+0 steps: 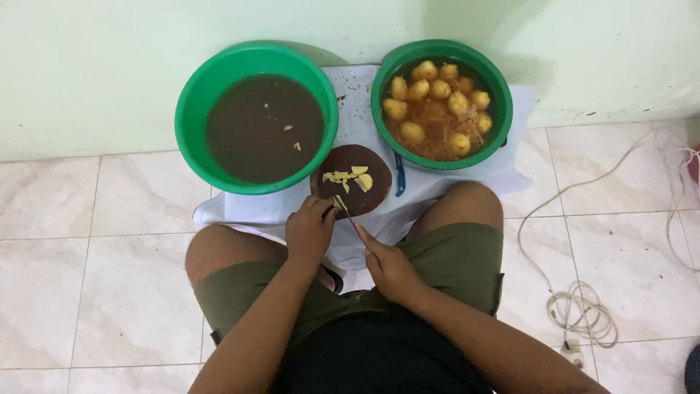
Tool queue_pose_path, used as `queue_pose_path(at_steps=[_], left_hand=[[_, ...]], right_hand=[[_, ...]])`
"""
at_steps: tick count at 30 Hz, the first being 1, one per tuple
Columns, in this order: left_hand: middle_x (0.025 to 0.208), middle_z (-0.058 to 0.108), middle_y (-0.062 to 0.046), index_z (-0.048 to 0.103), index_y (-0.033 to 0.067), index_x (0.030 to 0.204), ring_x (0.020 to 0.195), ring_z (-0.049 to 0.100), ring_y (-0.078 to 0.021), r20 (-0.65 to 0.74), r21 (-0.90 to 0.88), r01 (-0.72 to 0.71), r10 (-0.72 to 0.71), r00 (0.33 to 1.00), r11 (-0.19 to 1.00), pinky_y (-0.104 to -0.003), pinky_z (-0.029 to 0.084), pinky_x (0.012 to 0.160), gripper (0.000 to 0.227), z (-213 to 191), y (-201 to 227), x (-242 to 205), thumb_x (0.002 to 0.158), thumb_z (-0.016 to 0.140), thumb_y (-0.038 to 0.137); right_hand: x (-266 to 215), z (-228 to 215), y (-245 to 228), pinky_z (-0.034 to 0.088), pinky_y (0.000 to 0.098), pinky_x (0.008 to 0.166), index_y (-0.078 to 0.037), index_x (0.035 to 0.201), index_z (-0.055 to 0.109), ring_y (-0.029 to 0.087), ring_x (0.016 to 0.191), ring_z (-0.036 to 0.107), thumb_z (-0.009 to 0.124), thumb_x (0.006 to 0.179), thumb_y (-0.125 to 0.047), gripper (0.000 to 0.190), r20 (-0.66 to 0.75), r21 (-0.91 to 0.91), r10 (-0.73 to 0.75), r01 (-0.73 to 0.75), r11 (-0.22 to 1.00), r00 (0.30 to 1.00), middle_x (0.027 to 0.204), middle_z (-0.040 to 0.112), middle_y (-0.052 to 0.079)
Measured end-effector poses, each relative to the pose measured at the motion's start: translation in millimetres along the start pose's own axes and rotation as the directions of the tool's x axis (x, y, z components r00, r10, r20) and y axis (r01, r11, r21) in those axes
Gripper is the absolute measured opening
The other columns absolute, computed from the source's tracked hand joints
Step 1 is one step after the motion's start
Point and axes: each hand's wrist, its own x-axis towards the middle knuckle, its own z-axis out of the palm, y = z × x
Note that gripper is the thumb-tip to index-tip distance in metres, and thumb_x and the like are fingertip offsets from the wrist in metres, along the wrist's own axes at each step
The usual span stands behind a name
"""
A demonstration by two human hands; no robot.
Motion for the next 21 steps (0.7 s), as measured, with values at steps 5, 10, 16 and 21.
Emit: queue_pose_path(at_steps=[5,10,16,21], left_hand=[[0.096,0.072,-0.001,0.077,0.0169,0.108,0.08,0.074,-0.0233,-0.002,0.029,-0.007,0.007,1.0,1.0,-0.04,0.058,0.067,0.018,2.8,-2.3,-0.8,0.094,0.076,0.028],[0.096,0.072,-0.002,0.078,0.0163,0.109,0.079,0.074,-0.0239,-0.019,0.035,-0.022,0.022,1.0,0.999,-0.04,0.058,0.067,0.016,5.5,-2.0,-2.3,0.096,0.075,0.026],[0.092,0.069,0.001,0.079,0.0165,0.105,0.074,0.073,-0.0232,-0.058,0.029,-0.045,0.047,0.997,0.999,-0.04,0.055,0.063,0.017,11.2,-7.0,-3.8,0.093,0.077,0.027],[0.09,0.069,0.0,0.08,0.0176,0.107,0.07,0.072,-0.0231,-0.175,0.032,-0.103,0.107,0.979,0.994,-0.037,0.053,0.06,0.011,11.1,-2.9,-8.8,0.097,0.074,0.02]], right_hand=[[-0.3,-3.2,1.7,0.052,0.0392,0.071,-0.018,0.159,0.04,0.022,0.081,0.062,0.039,0.102,-0.01,0.058,0.044,-0.076,0.022,-0.018,0.997,0.999,0.103,0.074,0.021],[2.8,0.9,0.5,0.052,0.0336,0.068,-0.02,0.158,0.042,0.018,0.074,0.06,0.037,0.103,-0.009,0.057,0.014,-0.078,0.02,-0.019,0.997,1.0,0.093,0.076,0.016],[5.6,2.2,-2.1,0.049,0.0417,0.064,-0.017,0.158,0.042,0.031,0.071,0.062,0.042,0.099,-0.006,0.059,0.032,-0.135,0.025,-0.02,0.991,0.999,0.085,0.07,0.03],[2.6,5.5,2.3,0.055,0.0379,0.075,-0.017,0.156,0.047,0.018,0.086,0.061,0.04,0.1,-0.006,0.058,-0.042,0.024,0.012,-0.011,1.0,0.999,0.122,0.072,0.023]])
